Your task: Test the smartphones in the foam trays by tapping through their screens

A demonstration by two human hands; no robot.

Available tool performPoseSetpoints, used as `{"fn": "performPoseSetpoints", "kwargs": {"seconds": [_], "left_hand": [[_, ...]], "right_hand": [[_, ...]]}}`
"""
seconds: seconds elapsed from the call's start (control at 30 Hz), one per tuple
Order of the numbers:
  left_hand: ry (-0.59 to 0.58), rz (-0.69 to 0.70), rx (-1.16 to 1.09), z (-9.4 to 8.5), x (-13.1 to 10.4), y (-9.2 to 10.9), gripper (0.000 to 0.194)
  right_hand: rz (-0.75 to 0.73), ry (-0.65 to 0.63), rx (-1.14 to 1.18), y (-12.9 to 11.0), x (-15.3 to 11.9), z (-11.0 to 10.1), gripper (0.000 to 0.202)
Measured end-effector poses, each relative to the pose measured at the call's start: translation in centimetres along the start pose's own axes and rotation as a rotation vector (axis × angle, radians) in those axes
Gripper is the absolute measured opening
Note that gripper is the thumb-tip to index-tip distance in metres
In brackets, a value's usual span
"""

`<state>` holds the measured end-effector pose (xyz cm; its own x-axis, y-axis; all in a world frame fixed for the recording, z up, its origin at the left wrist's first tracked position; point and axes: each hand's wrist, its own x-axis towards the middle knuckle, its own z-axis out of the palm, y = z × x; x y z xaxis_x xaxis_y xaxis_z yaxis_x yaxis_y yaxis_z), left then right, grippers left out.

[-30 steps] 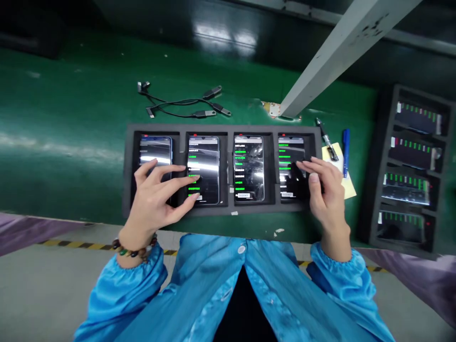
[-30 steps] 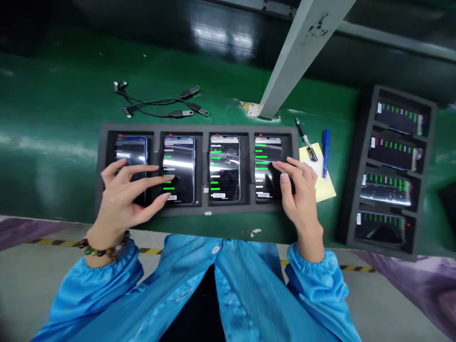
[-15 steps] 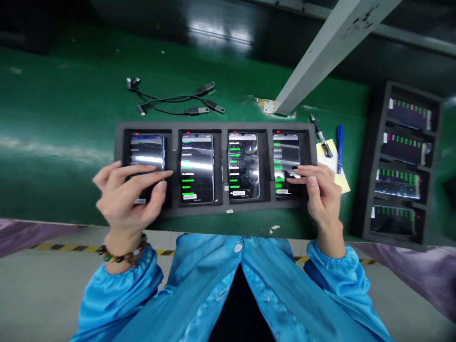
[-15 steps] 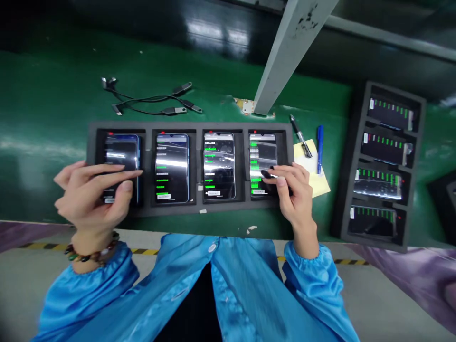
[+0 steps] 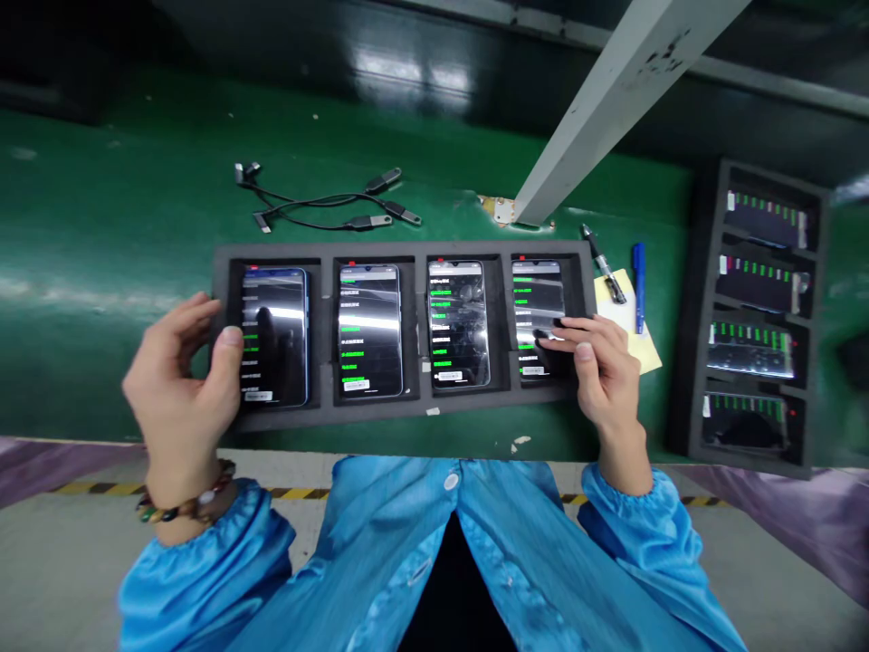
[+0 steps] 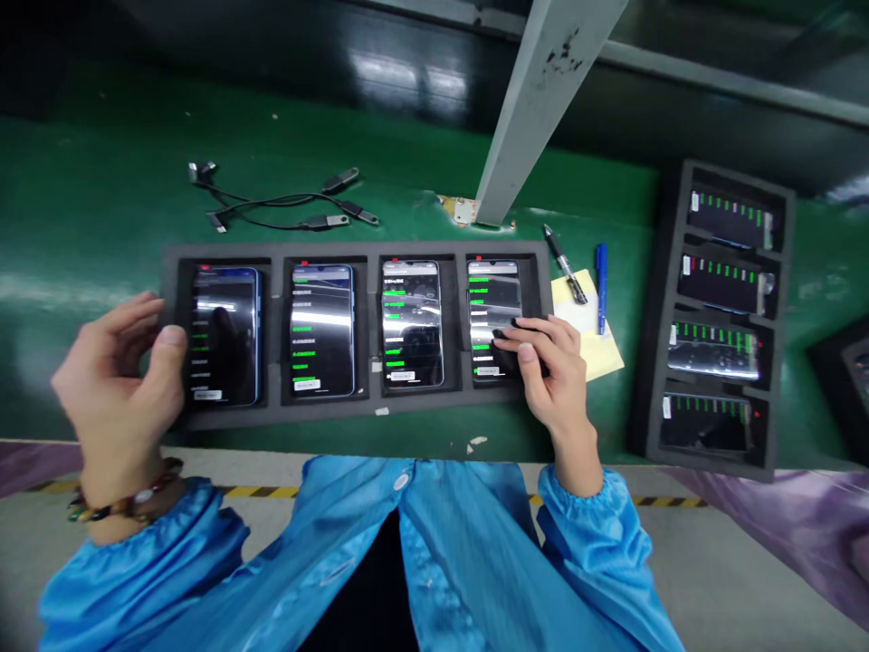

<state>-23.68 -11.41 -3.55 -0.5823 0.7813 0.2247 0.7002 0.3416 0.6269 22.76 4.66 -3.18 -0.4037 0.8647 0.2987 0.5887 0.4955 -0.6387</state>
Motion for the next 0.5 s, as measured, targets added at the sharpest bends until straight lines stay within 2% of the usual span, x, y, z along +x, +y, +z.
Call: {"fn": "performPoseSetpoints", "kwargs": {"seconds": [0.07, 0.23, 0.4, 0.5], "left_hand": [[0.011, 0.029, -0.034, 0.0, 0.3, -0.3, 0.058], [-0.087, 0.144, 0.055, -0.4, 1.0, -0.8, 0.060], [-0.048, 0.079, -0.016, -0.1, 0.6, -1.2, 0.058], [-0.057, 0.097, -0.029, -0.1, 0.3, -0.8, 0.062]], "right_hand": [[0.005, 0.011, -0.013, -0.1, 0.0, 0.0, 0.040], [0.016, 0.023, -0.034, 0.0, 0.0, 0.1, 0.044], [-0.059, 0.016, 0.022, 0.8, -0.9, -0.3, 0.056], [-0.096, 0.007, 0.034, 0.6, -1.0, -0.4, 0.056]]}}
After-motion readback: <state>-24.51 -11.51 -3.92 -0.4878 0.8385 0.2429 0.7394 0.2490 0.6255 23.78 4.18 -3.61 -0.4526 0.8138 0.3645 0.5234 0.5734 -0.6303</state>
